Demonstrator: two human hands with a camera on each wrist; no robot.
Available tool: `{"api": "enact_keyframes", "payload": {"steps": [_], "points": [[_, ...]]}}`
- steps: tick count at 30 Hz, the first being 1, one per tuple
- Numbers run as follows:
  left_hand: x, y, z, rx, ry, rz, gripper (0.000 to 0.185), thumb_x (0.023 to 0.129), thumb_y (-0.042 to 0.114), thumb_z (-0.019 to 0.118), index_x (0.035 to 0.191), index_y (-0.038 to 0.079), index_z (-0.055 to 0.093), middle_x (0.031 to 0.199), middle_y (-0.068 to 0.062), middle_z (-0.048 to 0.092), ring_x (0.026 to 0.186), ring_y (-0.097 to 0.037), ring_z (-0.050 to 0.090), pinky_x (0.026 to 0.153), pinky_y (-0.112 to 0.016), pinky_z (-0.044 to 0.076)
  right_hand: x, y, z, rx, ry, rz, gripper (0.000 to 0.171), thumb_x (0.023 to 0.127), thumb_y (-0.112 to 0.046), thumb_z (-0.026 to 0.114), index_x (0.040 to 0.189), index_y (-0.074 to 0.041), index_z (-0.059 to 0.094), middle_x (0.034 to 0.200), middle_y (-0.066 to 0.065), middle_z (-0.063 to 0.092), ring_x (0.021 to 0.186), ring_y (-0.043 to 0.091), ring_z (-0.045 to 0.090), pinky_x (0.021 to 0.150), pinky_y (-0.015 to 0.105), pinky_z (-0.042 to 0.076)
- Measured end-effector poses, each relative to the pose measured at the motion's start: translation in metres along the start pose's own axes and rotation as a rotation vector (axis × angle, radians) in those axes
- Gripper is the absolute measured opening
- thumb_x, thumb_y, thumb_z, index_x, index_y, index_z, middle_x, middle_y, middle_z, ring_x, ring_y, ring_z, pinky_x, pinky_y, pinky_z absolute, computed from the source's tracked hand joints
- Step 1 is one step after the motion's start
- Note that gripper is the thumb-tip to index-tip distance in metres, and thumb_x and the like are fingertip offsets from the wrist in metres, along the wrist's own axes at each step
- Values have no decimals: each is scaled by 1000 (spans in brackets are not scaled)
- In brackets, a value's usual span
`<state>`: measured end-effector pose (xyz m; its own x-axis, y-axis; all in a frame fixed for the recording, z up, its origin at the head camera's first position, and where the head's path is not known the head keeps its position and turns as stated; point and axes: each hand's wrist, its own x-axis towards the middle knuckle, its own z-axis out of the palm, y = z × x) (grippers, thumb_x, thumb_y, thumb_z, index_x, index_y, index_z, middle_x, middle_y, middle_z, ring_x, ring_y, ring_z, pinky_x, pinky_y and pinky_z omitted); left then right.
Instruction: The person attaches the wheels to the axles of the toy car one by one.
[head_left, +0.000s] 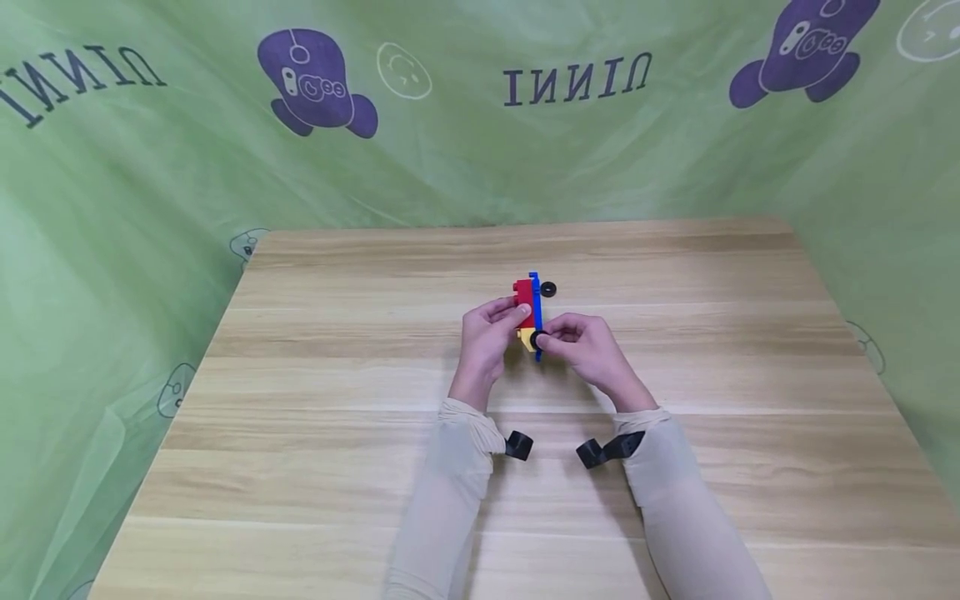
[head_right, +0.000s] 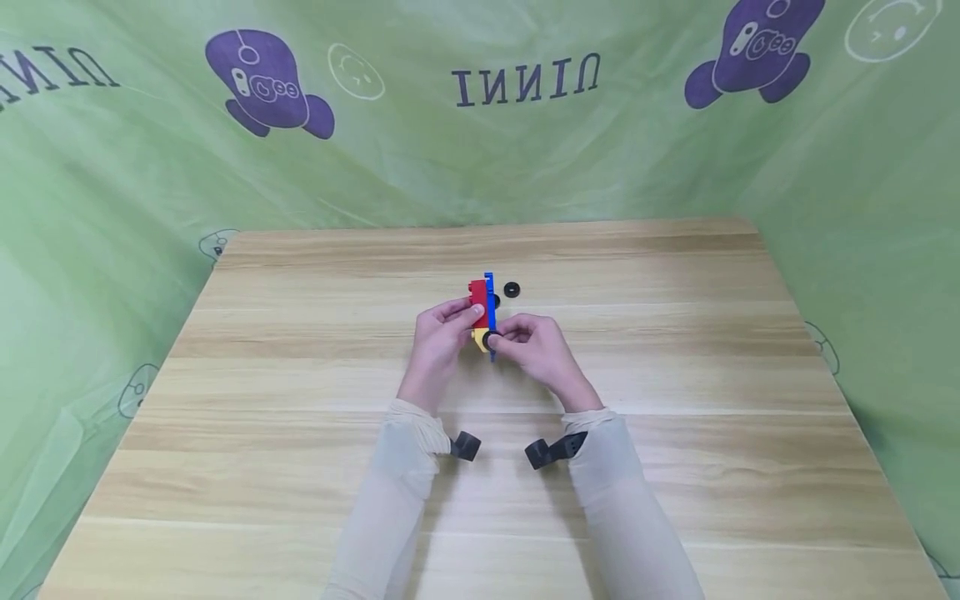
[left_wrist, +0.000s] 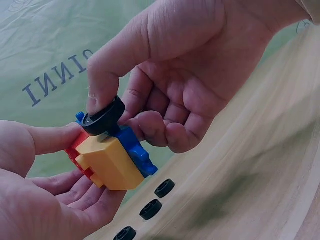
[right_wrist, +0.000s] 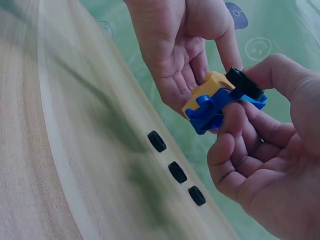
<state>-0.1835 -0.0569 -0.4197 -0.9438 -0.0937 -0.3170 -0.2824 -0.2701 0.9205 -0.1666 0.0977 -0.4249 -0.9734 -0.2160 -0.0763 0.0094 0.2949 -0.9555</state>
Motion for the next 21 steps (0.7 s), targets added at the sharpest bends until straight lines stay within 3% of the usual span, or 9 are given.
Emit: {"api": "enact_keyframes", "payload": {"steps": [9,14,17,21], "points": [[1,-1,-2,26,8,0,35,82,8,72,115,-2,64,106,-15,67,87,-16,65,72,-21,54,3,6,6,45,34,-5,23,84,-12,70,95,8,67,83,8,70,71,12,61,64,20,51],[1,1,-7,47,29,6,33,81,9,73,113,1,65,105,-13,68,87,-16,65,70,-20,52,4,4,6,45,-36,16,27,87,-17,68,101,6,66,88,13,70,77,24,66,71,32,56],[0,3,-9,52,51,18,33,80,9,74,111,3,66,104,-12,69,85,-15,65,67,-20,51,10,4,0,42,-71,39,35,91,-26,63,105,6,65,90,18,69,76,24,66,73,35,56],[0,5,-12,47,73,24,34,80,10,74,112,4,65,104,-10,68,85,-15,65,67,-20,50,29,7,-10,4,16,95,45,94,-39,55,106,3,64,92,17,68,75,19,65,72,32,56]]}}
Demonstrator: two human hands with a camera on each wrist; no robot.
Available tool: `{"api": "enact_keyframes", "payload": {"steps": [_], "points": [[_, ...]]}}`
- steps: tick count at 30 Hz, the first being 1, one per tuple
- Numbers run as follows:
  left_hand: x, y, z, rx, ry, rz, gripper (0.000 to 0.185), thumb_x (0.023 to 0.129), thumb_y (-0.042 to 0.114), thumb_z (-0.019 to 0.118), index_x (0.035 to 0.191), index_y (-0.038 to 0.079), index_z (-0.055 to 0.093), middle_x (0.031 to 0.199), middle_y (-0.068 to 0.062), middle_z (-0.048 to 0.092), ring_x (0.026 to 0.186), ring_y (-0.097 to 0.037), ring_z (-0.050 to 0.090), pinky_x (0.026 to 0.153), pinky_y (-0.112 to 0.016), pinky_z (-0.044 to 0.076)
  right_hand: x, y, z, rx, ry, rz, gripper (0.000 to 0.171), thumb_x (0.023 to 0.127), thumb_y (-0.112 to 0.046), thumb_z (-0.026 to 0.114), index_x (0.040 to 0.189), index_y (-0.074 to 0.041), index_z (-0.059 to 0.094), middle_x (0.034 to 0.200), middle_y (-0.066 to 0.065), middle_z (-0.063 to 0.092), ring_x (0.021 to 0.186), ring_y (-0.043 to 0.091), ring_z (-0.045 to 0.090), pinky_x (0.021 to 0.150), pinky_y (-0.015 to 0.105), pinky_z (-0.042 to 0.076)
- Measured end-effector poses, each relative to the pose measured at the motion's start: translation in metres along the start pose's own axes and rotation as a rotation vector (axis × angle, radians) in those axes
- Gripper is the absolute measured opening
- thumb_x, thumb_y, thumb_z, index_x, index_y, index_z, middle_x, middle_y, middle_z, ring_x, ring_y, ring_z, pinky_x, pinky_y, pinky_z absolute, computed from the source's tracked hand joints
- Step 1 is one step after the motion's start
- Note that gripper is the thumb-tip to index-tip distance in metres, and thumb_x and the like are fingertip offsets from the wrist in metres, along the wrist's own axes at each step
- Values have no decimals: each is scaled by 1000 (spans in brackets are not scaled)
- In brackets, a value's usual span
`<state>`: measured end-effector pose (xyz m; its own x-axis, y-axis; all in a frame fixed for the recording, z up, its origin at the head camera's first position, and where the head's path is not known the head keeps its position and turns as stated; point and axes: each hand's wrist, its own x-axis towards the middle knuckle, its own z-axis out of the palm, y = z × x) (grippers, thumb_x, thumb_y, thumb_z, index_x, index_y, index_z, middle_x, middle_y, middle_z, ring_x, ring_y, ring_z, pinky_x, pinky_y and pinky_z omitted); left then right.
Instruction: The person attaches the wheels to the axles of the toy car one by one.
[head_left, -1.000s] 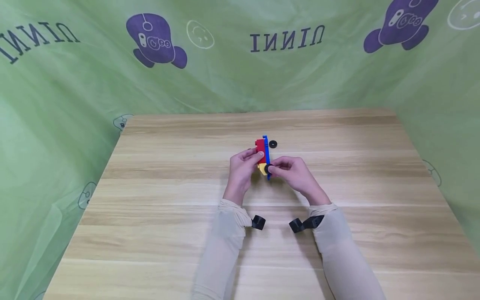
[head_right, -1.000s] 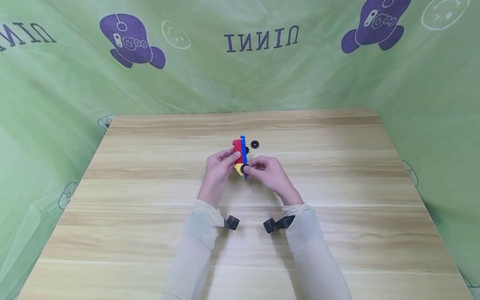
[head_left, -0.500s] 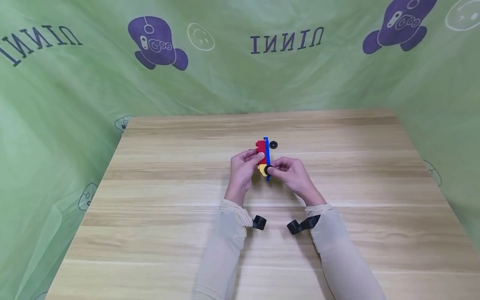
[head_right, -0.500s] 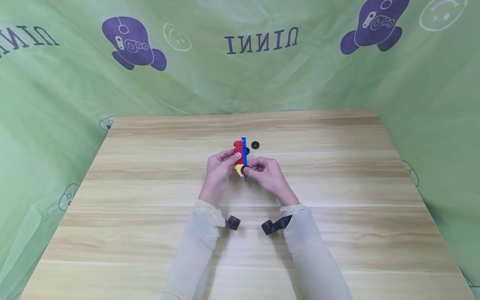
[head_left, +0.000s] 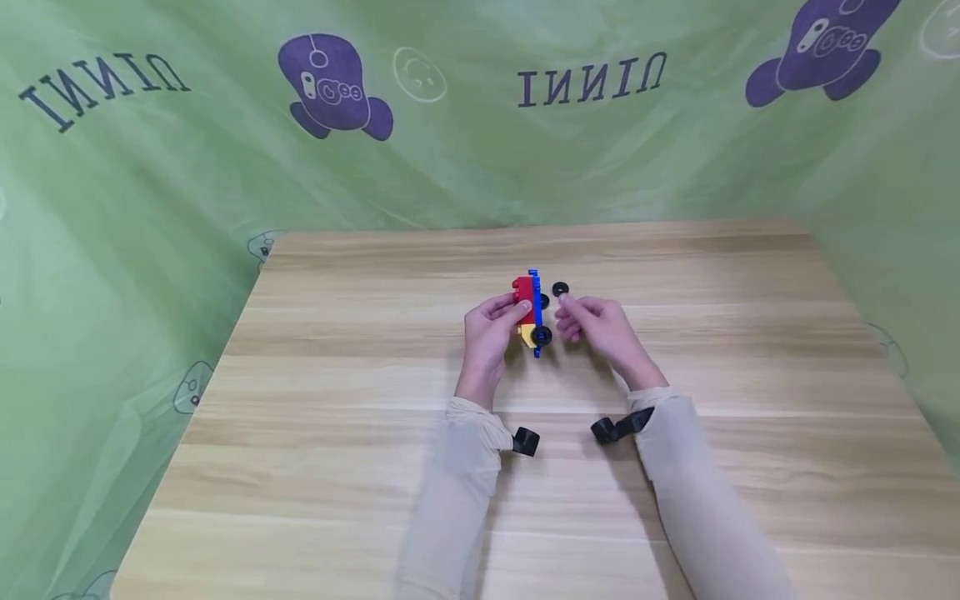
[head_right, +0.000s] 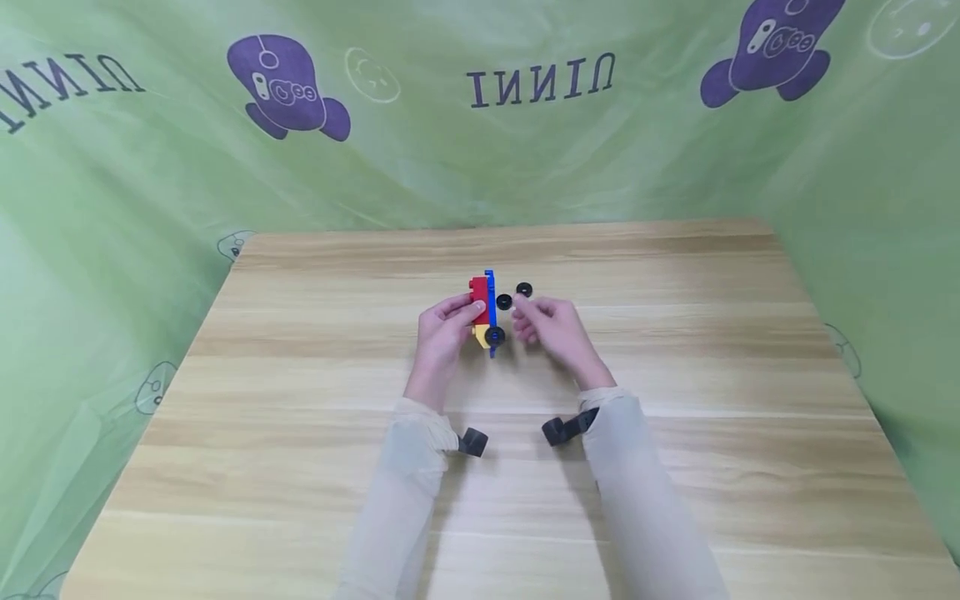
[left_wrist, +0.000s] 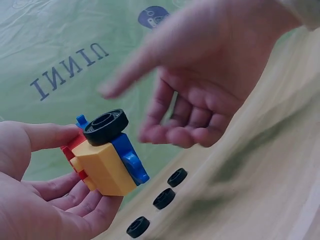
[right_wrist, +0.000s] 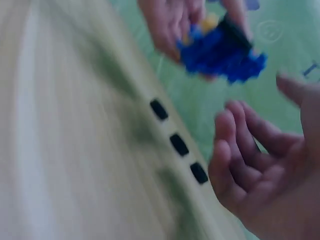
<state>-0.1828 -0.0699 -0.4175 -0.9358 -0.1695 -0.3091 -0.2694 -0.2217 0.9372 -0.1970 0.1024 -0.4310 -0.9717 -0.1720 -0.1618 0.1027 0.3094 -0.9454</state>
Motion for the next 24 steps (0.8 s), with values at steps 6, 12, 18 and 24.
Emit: {"api": "enact_keyframes", "payload": {"steps": [6,12,18,24], "points": [[1,2,-1,-10,-2,-11,34,80,11,74,113,5,65,105,-9,68,84,-14,64,67,-19,49,33,7,-11,-262,199,-11,29,90,-25,61,107,-2,64,96,13,66,83,22,61,74,30,50],[1,3,0,-33,-21,-12,32,80,11,74,111,7,66,104,-8,70,85,-14,66,70,-21,49,53,16,-15,-411,160,-4,43,83,-15,67,123,-4,56,111,15,64,101,29,60,93,43,46],[-1,4,1,-38,-25,-14,32,80,12,74,110,7,66,103,-8,70,85,-14,66,71,-23,49,63,17,-14,-497,99,-23,48,83,-19,68,128,-9,55,115,15,63,106,31,57,95,46,43],[-3,6,1,-28,-27,-25,31,81,13,74,110,8,67,104,-7,70,87,-14,66,70,-21,49,67,17,-11,-576,77,-71,39,85,-20,66,123,-11,61,115,17,64,106,32,57,93,47,43]]}}
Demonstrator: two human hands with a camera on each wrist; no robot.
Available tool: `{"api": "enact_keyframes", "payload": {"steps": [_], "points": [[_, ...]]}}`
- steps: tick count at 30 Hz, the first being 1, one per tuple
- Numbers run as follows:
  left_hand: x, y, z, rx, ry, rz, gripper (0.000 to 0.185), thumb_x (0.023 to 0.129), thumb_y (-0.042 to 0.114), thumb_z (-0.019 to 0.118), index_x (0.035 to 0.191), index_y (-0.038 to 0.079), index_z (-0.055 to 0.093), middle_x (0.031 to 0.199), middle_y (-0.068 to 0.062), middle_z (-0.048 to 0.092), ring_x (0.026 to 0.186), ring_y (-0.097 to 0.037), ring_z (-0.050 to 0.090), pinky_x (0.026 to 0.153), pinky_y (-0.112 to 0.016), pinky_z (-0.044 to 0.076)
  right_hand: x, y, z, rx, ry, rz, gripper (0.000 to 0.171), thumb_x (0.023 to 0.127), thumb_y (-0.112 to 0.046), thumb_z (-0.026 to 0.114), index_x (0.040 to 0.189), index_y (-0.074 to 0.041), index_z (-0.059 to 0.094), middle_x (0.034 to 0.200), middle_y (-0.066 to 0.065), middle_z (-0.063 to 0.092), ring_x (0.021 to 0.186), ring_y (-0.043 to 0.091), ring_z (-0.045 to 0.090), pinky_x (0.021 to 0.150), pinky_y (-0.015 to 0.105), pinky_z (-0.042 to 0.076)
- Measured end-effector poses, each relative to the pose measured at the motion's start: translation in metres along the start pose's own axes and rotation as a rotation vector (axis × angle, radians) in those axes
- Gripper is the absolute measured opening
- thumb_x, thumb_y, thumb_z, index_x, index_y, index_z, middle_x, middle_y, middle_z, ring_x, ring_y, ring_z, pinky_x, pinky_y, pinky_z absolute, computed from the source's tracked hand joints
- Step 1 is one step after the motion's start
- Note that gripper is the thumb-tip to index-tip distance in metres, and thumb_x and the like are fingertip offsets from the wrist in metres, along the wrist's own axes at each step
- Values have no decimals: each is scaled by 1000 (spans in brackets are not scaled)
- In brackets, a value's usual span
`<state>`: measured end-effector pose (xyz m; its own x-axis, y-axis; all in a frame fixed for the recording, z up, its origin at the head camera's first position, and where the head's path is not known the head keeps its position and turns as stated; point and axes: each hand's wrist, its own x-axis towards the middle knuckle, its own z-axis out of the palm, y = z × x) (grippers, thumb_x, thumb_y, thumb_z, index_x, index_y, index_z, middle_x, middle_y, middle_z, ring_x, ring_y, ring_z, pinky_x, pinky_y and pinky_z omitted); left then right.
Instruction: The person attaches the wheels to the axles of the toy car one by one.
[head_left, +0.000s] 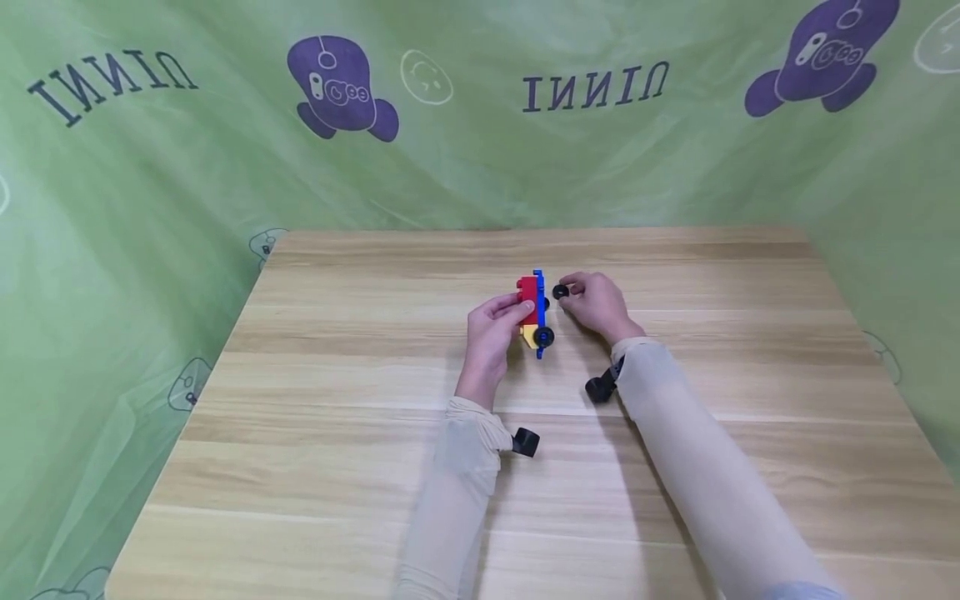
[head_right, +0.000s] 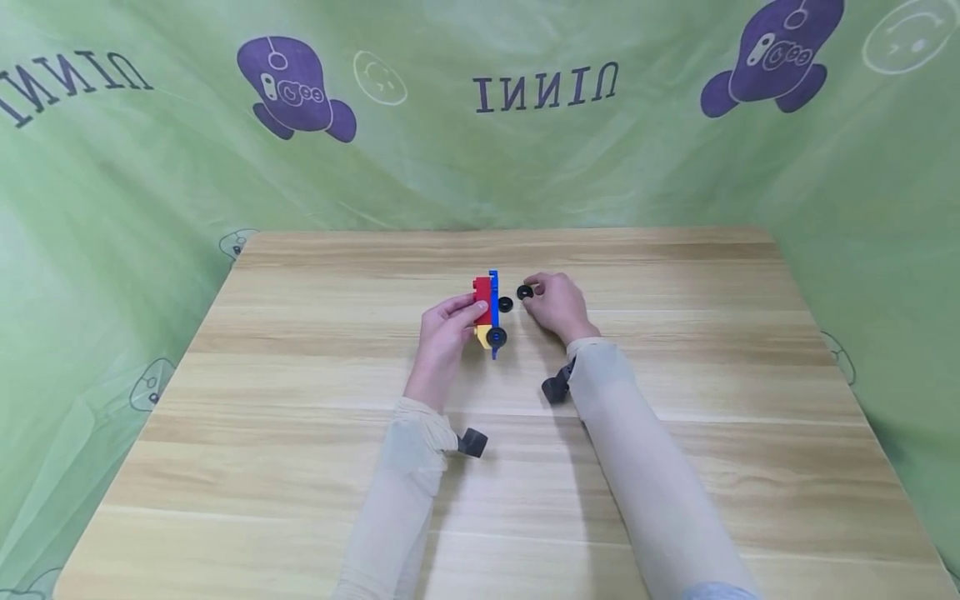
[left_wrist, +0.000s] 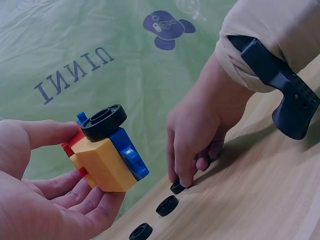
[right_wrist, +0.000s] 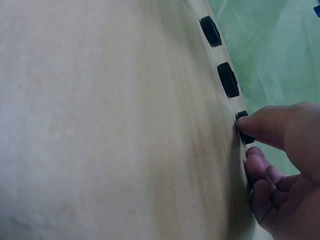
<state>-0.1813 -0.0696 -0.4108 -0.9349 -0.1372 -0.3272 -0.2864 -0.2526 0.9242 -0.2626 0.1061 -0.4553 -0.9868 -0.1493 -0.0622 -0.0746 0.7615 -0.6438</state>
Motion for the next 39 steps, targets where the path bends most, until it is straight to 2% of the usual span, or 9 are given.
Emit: {"api": "enact_keyframes", "payload": {"steps": [5,11,16,19,24,30,35,39], "points": [[-1,0,1,4,-9,-9,30,81,13,74,110,8,67,104,-6,70,90,-15,66,72,-21,50,-3,0,-1,51,21,13,38,86,-20,67,122,-8,62,113,18,65,105,32,59,93,46,43],[0,-3,3,3,-22,-7,31,81,12,73,111,8,66,104,-7,70,91,-16,66,81,-29,50,-17,0,-5,247,76,28,39,85,-20,69,121,-5,61,112,18,64,102,31,63,91,43,50],[0,-6,5,11,-29,-14,32,81,13,74,111,8,66,105,-6,69,92,-16,66,85,-32,49,-37,-4,-11,358,128,68,40,85,-23,70,122,-9,61,116,13,62,98,27,64,81,35,53],[-1,-6,6,21,-30,-18,32,81,14,74,112,9,66,105,-5,69,93,-16,66,85,-32,49,-49,-10,-16,394,171,64,40,84,-25,71,120,-10,62,115,10,63,94,23,63,73,27,51],[-1,-8,9,29,-37,-15,32,81,13,74,111,8,66,105,-6,70,91,-16,66,78,-27,51,-69,-20,-24,450,237,33,41,82,-29,74,116,-8,63,113,10,64,91,22,62,67,21,50],[-2,-11,14,40,-52,-24,31,81,13,74,110,8,67,104,-6,70,91,-16,66,73,-22,51,-88,-27,-31,515,252,41,43,81,-29,75,114,-5,61,113,10,63,91,21,62,66,18,52],[-3,-12,18,58,-68,-19,32,81,15,74,111,9,67,105,-6,69,93,-17,66,75,-24,52,-93,-32,-37,506,290,8,42,80,-30,75,111,-4,61,109,10,63,89,20,63,67,15,52],[-5,-13,20,66,-77,-15,34,81,15,74,113,7,66,107,-9,69,91,-17,66,73,-23,51,-95,-36,-38,519,283,-12,42,80,-29,76,111,-3,61,109,11,63,88,20,63,68,16,52]]}}
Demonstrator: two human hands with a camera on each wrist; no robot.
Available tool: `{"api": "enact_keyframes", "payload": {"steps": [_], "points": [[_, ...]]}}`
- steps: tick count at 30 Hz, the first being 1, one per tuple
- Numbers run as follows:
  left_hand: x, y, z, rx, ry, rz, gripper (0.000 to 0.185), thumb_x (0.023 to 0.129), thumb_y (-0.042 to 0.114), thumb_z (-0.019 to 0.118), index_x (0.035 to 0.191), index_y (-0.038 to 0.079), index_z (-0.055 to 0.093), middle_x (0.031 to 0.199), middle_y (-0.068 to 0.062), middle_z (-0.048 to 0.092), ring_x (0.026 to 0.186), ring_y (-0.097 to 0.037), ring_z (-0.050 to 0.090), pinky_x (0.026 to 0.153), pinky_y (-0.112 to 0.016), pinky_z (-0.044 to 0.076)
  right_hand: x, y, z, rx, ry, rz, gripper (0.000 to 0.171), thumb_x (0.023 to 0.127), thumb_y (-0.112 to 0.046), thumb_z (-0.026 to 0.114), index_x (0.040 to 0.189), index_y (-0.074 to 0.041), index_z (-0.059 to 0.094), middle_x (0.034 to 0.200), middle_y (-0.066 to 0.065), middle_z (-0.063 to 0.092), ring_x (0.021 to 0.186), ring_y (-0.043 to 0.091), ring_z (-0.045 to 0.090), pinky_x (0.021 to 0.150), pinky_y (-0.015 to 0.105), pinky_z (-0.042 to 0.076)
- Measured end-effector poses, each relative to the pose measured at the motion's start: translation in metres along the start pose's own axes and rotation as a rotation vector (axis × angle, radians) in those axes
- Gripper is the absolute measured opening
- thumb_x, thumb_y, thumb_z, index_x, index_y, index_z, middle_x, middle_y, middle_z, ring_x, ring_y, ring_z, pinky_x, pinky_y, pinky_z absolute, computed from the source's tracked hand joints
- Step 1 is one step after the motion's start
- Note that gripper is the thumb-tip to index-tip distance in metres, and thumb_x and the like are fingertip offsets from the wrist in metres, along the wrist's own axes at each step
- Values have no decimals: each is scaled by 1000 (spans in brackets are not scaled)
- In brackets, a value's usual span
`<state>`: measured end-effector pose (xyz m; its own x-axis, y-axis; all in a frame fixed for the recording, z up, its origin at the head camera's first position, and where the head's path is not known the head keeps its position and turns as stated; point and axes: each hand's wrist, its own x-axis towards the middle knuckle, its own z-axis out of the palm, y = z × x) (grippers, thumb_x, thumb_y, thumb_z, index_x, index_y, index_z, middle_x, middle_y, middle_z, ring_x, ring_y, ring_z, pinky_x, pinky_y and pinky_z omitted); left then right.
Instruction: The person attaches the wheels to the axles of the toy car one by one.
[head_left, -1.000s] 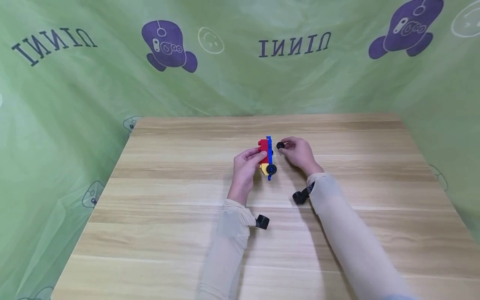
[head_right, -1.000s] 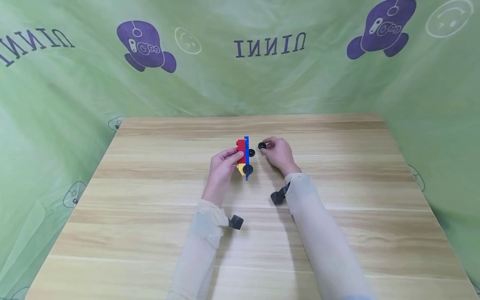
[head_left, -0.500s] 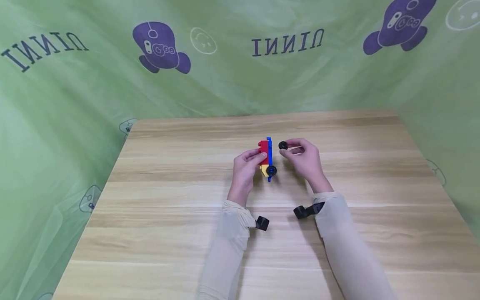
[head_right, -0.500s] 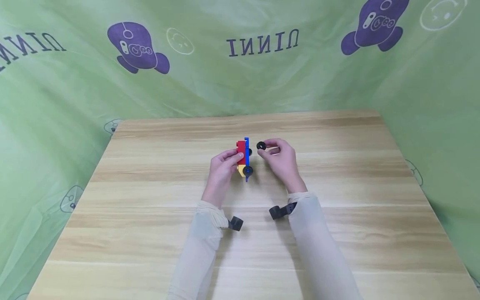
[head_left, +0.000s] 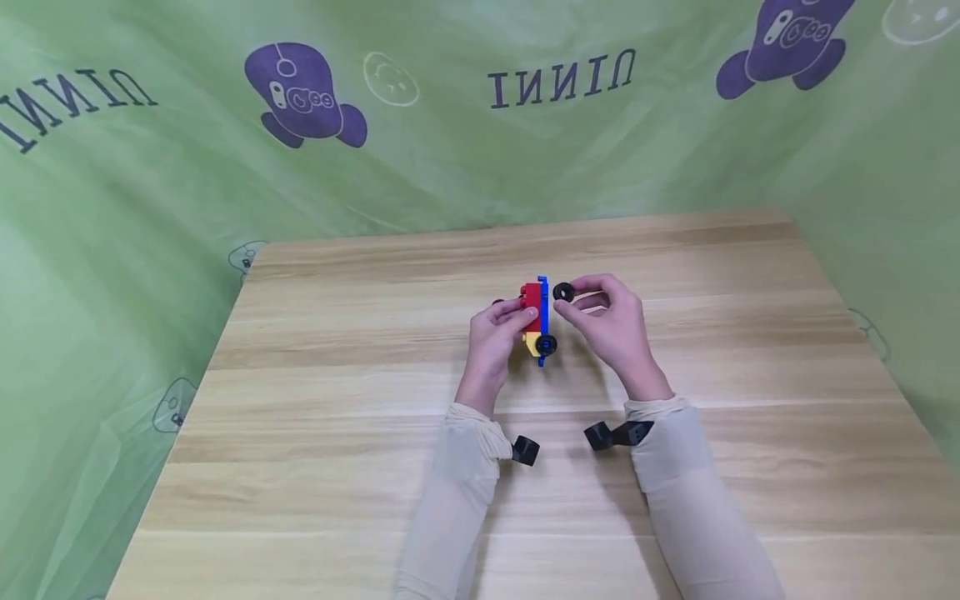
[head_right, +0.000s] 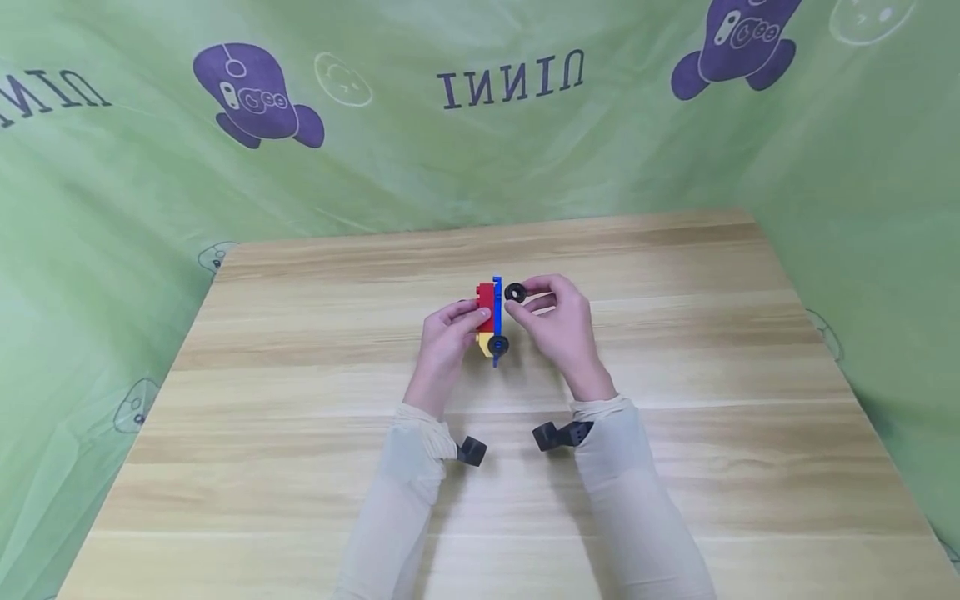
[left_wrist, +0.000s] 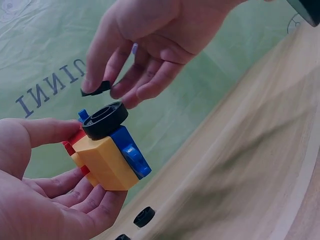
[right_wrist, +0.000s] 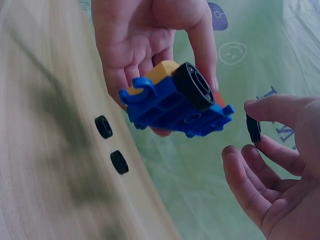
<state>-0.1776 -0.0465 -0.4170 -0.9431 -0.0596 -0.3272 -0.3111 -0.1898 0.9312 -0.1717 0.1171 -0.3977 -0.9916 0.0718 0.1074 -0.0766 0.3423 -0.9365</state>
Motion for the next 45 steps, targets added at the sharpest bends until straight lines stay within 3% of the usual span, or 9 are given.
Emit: {"api": "enact_keyframes", "payload": {"steps": [10,24,30,35,45], "points": [[-2,0,2,-13,-41,38,34,82,10,73,113,1,65,106,-14,69,84,-15,66,71,-23,51,-3,-3,5,38,-9,-21,41,79,-22,77,109,-2,58,107,11,63,83,16,63,65,16,53],[-3,0,5,-27,-67,47,30,83,7,70,111,-2,65,106,-17,69,81,-13,66,67,-21,51,-4,-6,11,1,-28,-37,43,77,-22,79,108,-4,55,103,11,65,83,22,65,63,16,53],[-3,0,5,-59,-82,50,30,82,4,69,111,-5,63,102,-16,69,76,-10,65,66,-20,51,-4,-4,12,4,-26,-95,42,77,-19,79,108,-3,56,102,12,66,80,20,66,64,15,53],[-3,0,5,-55,-84,43,31,82,5,70,111,-4,63,102,-15,69,77,-10,65,66,-20,50,-5,-6,11,27,-38,-91,40,78,-22,77,108,-4,58,101,11,66,79,17,65,64,16,53],[-3,0,5,-49,-91,53,30,81,3,69,110,-4,64,103,-16,69,77,-12,65,65,-22,51,-3,-5,11,114,-50,-41,36,85,-27,70,107,0,58,101,10,63,74,9,64,63,30,57]]}}
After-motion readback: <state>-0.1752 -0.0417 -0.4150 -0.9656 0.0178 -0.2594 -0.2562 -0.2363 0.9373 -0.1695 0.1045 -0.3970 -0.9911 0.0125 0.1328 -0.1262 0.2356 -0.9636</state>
